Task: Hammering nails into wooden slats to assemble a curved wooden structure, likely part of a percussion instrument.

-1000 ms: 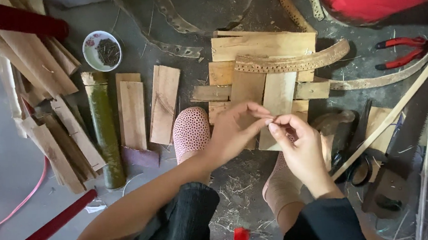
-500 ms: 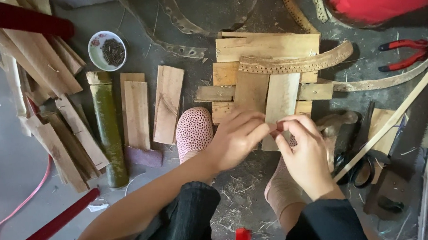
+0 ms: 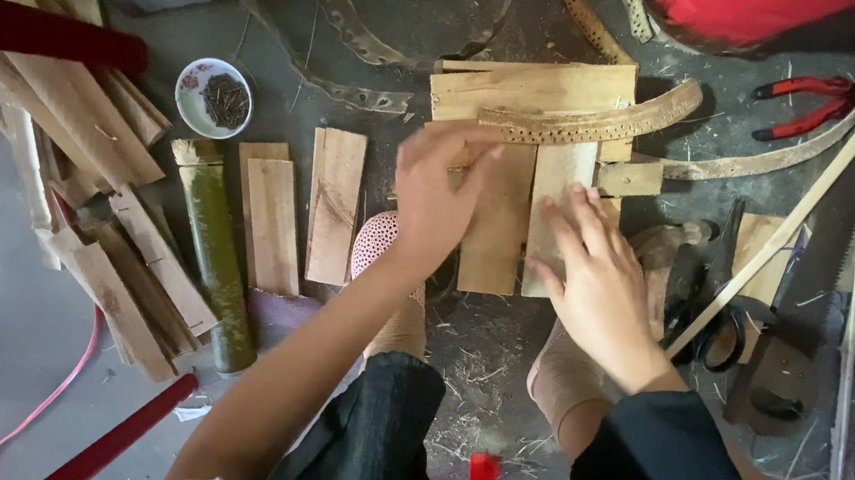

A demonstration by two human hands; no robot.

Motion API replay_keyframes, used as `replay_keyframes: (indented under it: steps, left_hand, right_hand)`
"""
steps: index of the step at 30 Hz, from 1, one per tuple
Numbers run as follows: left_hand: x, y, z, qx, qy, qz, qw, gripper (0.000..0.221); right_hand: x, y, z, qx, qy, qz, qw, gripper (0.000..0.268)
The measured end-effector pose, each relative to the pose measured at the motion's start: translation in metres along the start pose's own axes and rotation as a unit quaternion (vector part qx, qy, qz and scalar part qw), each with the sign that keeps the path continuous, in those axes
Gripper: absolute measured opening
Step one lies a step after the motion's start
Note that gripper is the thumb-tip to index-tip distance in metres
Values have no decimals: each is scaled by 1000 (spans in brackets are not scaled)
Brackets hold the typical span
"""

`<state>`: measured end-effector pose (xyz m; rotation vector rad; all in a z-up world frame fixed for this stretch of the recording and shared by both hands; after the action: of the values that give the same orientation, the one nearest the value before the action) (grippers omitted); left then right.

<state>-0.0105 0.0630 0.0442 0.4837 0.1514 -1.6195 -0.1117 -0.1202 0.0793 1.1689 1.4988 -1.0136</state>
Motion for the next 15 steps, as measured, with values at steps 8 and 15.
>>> replay_keyframes:
  steps: [8, 15]
  left_hand:
    - [31, 23, -27, 9, -23, -1, 1000, 8]
    - [38, 18, -38, -21, 3, -7, 1000, 8]
  right_hand:
    - [6, 7, -3, 1, -61, -53, 997, 65]
    - [22, 4, -2, -21, -101, -19, 994, 65]
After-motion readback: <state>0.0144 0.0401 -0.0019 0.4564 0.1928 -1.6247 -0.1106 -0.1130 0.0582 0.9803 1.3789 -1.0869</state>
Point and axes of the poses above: each hand's wrist, its own y-axis towards the middle knuckle, its own x-axis out of the palm, z = x × y, the point moved 1 cm from there along y, towards the middle knuckle, and after that the axes turned 8 degrees about -y, right-handed, at the moved point
